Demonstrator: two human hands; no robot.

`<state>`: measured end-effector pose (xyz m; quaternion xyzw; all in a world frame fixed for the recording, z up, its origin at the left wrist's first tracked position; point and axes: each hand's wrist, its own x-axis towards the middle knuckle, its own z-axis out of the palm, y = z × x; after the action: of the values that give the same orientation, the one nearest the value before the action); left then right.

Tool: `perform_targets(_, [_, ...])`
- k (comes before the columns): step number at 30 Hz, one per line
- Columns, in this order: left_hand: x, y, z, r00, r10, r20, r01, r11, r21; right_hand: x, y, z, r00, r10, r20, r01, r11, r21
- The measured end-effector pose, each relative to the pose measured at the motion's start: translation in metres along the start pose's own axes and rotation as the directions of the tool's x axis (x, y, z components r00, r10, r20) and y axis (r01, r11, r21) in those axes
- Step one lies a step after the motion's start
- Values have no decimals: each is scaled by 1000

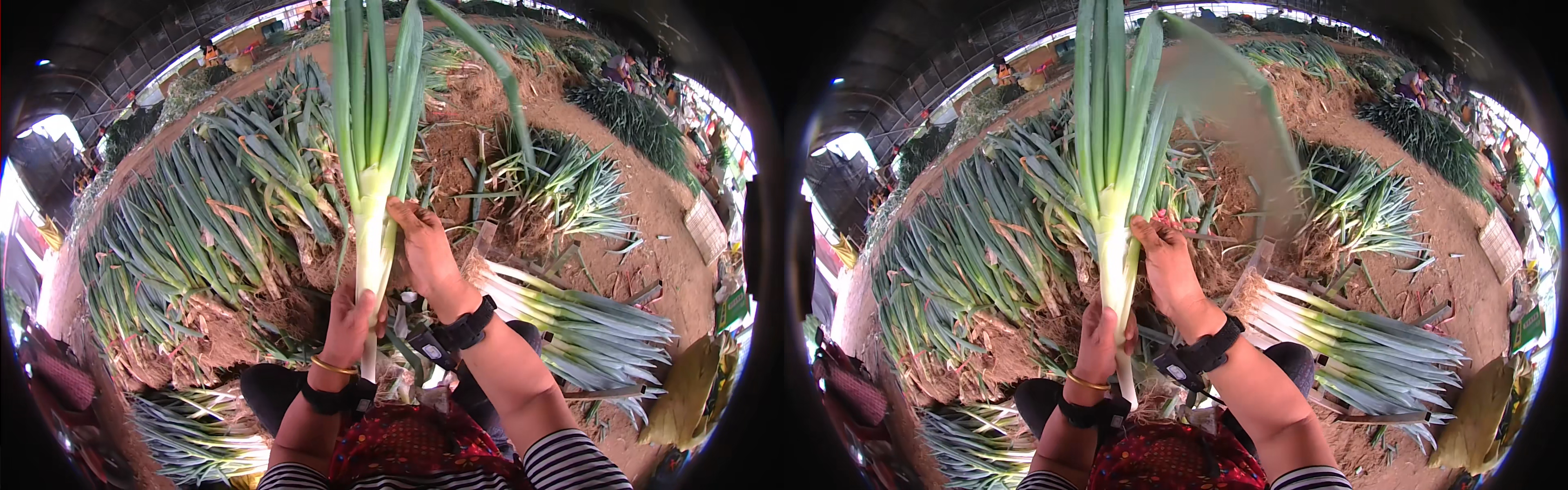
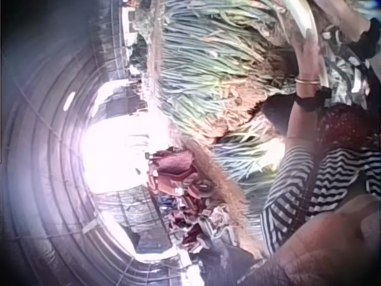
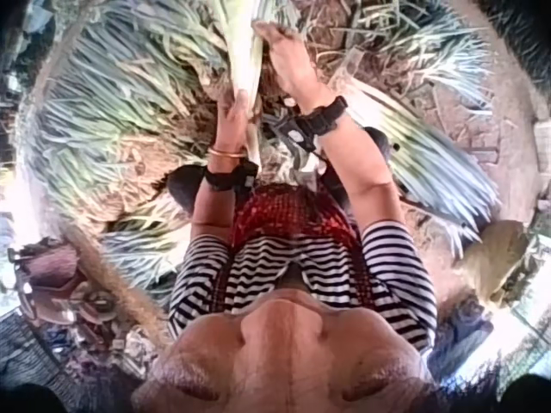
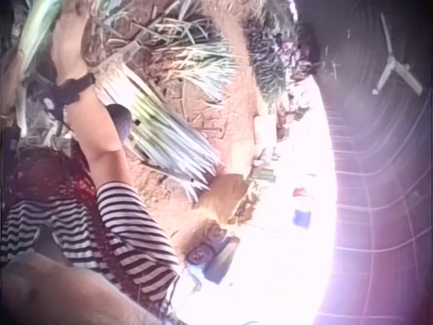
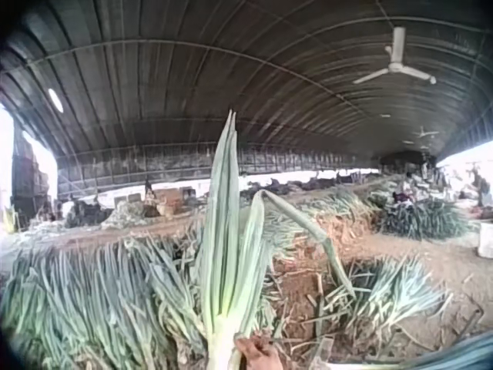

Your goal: The person peels the outer layers from leeks by hand, places the cleaned leeks onto a metal rack, and gathers more uncleaned leeks from a large pile on the ground.

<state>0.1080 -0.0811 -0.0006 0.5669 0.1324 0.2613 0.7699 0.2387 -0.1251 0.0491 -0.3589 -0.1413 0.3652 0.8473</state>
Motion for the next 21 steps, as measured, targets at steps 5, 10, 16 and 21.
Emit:
perform_targets(5, [1, -5, -8, 999, 42, 14, -42, 999, -21, 2, 5, 4, 998, -65, -12, 61, 982, -180])
perform_targets(10, [0, -9, -18, 999, -2, -54, -5, 991, -136, 10, 14, -5, 971, -229, 71, 231, 819, -525])
perform_targets(16, [-5, -4, -24, 993, -14, -121, -2, 992, -129, 9, 28, -6, 995, -96, 1, 87, 894, -439])
perform_targets(21, [-6, 3, -14, 975, 144, -168, -165, 979, -118, 6, 29, -6, 1000, -23, 13, 27, 905, -425])
